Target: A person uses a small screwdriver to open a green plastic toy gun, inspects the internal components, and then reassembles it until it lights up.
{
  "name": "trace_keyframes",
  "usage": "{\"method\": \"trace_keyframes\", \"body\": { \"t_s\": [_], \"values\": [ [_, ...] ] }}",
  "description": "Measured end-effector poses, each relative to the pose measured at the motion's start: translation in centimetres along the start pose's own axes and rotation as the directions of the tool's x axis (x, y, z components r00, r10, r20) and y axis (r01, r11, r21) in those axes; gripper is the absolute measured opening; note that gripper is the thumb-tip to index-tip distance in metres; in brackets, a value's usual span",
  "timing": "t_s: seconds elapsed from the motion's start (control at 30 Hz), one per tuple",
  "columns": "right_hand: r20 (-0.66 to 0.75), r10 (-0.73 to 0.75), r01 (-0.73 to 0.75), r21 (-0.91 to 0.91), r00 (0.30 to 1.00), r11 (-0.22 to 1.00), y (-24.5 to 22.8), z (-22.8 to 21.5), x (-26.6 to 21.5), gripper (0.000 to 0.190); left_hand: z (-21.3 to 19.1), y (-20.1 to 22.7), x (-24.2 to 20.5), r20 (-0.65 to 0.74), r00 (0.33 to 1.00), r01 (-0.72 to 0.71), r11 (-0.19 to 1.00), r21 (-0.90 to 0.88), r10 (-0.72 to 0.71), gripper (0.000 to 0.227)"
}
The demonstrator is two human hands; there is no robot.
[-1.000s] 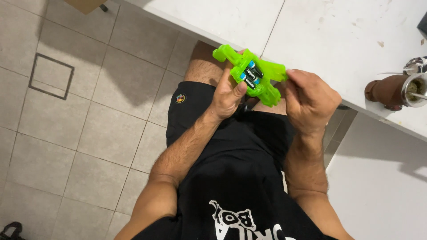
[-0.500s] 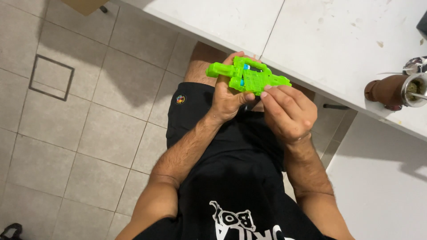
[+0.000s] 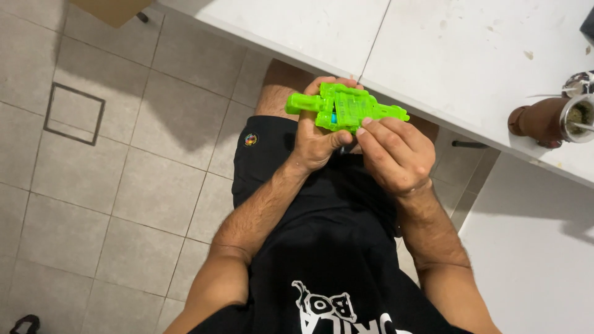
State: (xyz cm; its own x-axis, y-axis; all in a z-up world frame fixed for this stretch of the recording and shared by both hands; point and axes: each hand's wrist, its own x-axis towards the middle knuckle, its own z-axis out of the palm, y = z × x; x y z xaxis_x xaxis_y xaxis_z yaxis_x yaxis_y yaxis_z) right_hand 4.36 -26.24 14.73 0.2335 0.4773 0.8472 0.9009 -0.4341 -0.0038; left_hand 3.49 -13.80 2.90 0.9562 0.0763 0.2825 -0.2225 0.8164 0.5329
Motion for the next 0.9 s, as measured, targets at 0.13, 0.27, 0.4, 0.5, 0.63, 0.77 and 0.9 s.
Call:
{"method": "trace_keyframes", "body": {
  "t_s": [0.13,0.27,0.4,0.5,0.63,0.77,0.9],
  "values": [
    [0.092,0.018,-0.019,0.013,0.996,1.000,0.1,-0.4,0.2,0.022,0.0,0.1,0.0,0.015,1.000,-0.005,1.000,0.012,0.005,0.095],
    [0.146,0.103,-0.105,0.006,0.984,0.994,0.1,-0.7,-0.2,0.025,-0.1,0.3,0.1,0.020,1.000,0.009,1.000,0.026,-0.009,0.096],
    [0.171,0.237,-0.262,0.137,0.956,0.955,0.3,-0.8,0.0,0.020,-0.1,0.3,-0.1,0.020,1.000,0.024,1.000,0.013,-0.024,0.097],
    [0.197,0.290,-0.326,0.185,0.936,0.927,0.3,-0.8,0.1,0.016,-0.2,0.3,-0.2,0.016,0.999,0.028,1.000,-0.004,-0.028,0.098],
    [0.234,0.397,-0.450,0.250,0.887,0.858,0.2,-0.8,-0.9,0.006,-0.1,0.3,-0.3,0.035,0.998,0.044,0.999,-0.001,-0.043,0.097],
    [0.227,0.497,-0.546,0.317,0.837,0.775,0.3,-1.0,-0.7,0.022,0.2,0.9,-0.3,0.054,0.997,0.047,0.999,-0.003,-0.047,0.096],
    [0.253,0.509,-0.567,0.292,0.822,0.770,0.3,-1.2,-0.7,0.035,0.5,1.6,0.0,0.083,0.995,0.051,0.999,-0.015,-0.050,0.086]
  ]
}}
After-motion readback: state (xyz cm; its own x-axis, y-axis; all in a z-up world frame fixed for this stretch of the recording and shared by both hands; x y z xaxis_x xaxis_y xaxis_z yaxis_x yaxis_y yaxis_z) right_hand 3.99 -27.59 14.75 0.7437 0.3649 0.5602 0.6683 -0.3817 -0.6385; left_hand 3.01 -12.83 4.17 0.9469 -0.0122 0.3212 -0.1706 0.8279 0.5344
